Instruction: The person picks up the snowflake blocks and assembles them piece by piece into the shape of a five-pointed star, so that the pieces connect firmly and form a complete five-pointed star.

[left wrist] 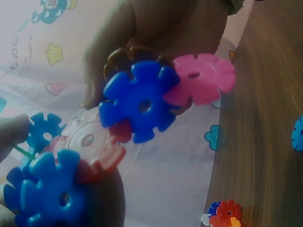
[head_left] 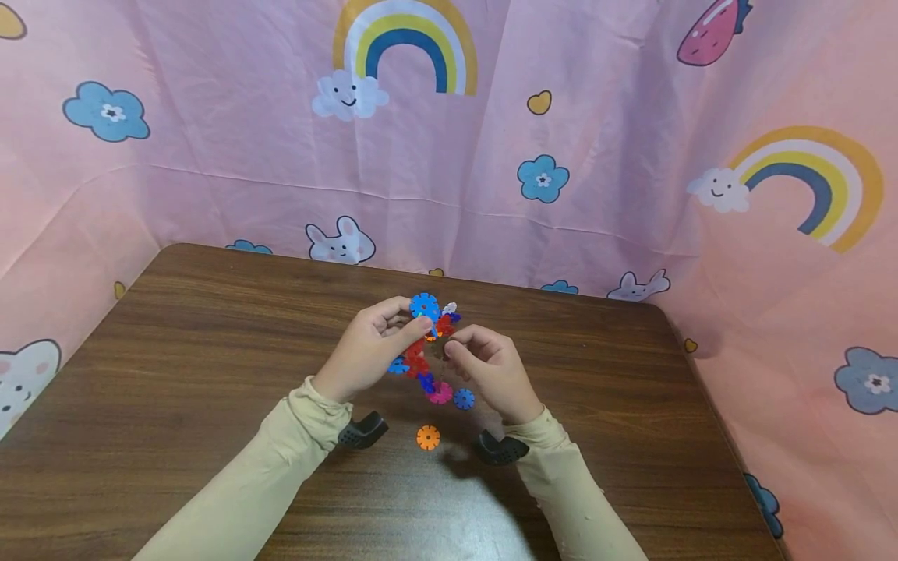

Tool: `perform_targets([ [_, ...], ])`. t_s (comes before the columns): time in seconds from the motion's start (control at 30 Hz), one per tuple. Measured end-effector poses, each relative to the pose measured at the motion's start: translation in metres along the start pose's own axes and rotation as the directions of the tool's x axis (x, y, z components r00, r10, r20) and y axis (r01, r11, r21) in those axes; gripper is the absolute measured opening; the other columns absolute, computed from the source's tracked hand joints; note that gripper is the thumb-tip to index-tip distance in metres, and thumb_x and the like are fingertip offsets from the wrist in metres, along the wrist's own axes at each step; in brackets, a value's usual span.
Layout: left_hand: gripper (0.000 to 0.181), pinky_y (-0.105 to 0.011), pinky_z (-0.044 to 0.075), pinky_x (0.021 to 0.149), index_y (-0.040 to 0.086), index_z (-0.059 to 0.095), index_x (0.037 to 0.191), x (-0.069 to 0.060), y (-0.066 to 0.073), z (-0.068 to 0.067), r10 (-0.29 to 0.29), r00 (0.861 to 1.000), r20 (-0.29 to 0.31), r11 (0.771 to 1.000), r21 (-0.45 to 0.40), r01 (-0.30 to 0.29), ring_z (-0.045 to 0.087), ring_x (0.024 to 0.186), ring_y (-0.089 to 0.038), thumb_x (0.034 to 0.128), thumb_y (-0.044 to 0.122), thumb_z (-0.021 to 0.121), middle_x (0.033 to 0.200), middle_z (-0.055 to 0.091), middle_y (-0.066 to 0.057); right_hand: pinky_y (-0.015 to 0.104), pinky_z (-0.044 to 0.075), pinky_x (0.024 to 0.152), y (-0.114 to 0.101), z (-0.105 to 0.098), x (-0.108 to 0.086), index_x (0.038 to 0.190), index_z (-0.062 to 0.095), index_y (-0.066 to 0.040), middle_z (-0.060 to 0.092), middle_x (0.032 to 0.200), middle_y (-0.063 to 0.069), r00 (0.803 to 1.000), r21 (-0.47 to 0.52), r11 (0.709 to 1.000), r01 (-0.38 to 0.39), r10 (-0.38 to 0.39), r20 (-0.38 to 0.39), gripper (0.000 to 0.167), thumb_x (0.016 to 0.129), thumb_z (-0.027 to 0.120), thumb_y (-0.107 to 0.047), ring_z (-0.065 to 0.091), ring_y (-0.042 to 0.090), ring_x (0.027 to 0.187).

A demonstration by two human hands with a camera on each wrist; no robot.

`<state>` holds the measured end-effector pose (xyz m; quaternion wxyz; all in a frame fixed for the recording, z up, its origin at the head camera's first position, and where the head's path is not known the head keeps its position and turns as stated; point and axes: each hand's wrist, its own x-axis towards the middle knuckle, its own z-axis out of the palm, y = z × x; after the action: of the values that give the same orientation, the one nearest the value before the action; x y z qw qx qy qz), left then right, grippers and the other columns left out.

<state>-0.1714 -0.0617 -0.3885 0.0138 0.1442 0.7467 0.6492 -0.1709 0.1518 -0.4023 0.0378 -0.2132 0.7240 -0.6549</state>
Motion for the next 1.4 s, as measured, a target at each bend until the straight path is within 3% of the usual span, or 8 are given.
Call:
perform_targets([
  [0.27,0.033,-0.035,0.063,0.079,0.008,0.066,0.125,0.0,0.0007,-0.0004,-0.027,0.998,0.06,0.997,-0.076,0.031,0.074,0.096,-0.022,0.1017,0.03,0.068,0.11,0.072,-0.011,0.023,0.051,0.062,-0.0008,0.0005,-0.0004,0.1,0.069,0.008,0.067,0.085,0.001,0.998,-0.017,0.998,0.06,-0.06,-0.005,0.012,0.101,0.063,-0.003,0.057,0.01,0.07],
  [0.6,0.026,-0.031,0.059,0.065,0.009,0.073,0.115,-0.0016,0.0019,0.0007,-0.044,0.999,0.031,0.996,-0.075,0.046,0.075,0.081,-0.025,0.0985,0.029,0.073,0.095,0.076,-0.011,0.024,0.052,0.062,-0.0002,0.0024,-0.001,0.094,0.07,0.007,0.064,0.081,0.018,0.992,-0.092,0.99,0.106,-0.111,-0.051,0.012,0.101,0.064,-0.001,0.057,0.012,0.066],
  [0.83,0.032,-0.035,0.063,0.076,0.003,0.073,0.119,-0.0025,0.0016,0.0057,-0.066,0.998,0.024,0.992,-0.11,0.069,0.077,0.094,-0.023,0.0978,0.028,0.074,0.102,0.078,-0.01,0.025,0.053,0.062,-0.0004,0.0034,-0.002,0.095,0.07,0.006,0.066,0.083,0.02,0.991,-0.104,0.988,0.113,-0.119,-0.054,0.012,0.102,0.062,-0.001,0.056,0.014,0.067],
  [0.97,0.03,-0.036,0.062,0.079,0.007,0.072,0.12,-0.0018,0.0011,0.0055,-0.035,0.999,0.02,0.994,-0.099,0.037,0.076,0.095,-0.023,0.0985,0.027,0.073,0.106,0.077,-0.011,0.025,0.053,0.064,-0.0004,0.0045,-0.001,0.096,0.07,0.006,0.067,0.085,0.016,0.994,-0.065,0.994,0.087,-0.09,-0.055,0.014,0.102,0.062,-0.003,0.058,0.014,0.069],
  [1.03,0.035,-0.033,0.062,0.081,0.013,0.068,0.131,-0.0015,0.0014,0.004,0.0,1.0,0.024,0.997,-0.079,0.002,0.075,0.098,-0.022,0.0992,0.027,0.072,0.116,0.074,-0.01,0.025,0.053,0.064,-0.0012,0.0051,-0.0002,0.097,0.069,0.007,0.068,0.085,0.012,0.997,-0.027,0.998,0.059,-0.06,-0.048,0.015,0.103,0.062,-0.005,0.057,0.014,0.07],
  [1.2,0.055,-0.025,0.054,0.066,0.03,0.052,0.152,-0.0007,0.0015,0.0013,0.086,0.995,0.042,0.996,-0.002,-0.086,0.066,0.078,-0.02,0.1006,0.028,0.07,0.122,0.067,-0.008,0.024,0.051,0.064,-0.0023,0.0045,0.001,0.099,0.068,0.008,0.066,0.084,0.004,0.999,0.02,1.0,0.008,-0.007,-0.036,0.016,0.103,0.063,-0.007,0.055,0.015,0.069],
  [1.3,0.052,-0.026,0.055,0.066,0.026,0.055,0.15,0.0001,0.0009,0.0016,0.093,0.995,0.039,0.995,0.022,-0.093,0.067,0.077,-0.018,0.1009,0.03,0.07,0.115,0.07,-0.009,0.025,0.051,0.064,-0.0015,0.003,0.0016,0.098,0.068,0.008,0.065,0.083,0.005,0.999,0.007,1.0,0.008,-0.008,-0.041,0.016,0.103,0.063,-0.006,0.056,0.015,0.069],
  [1.4,0.046,-0.032,0.061,0.078,0.023,0.058,0.147,-0.0001,0.0013,0.0022,0.086,0.996,0.025,0.995,0.04,-0.087,0.073,0.092,-0.019,0.1029,0.031,0.067,0.117,0.072,-0.008,0.024,0.051,0.063,-0.0008,0.0019,0.0018,0.097,0.067,0.008,0.064,0.083,0.005,0.999,0.003,1.0,0.014,-0.014,-0.049,0.015,0.102,0.063,-0.005,0.056,0.015,0.07],
])
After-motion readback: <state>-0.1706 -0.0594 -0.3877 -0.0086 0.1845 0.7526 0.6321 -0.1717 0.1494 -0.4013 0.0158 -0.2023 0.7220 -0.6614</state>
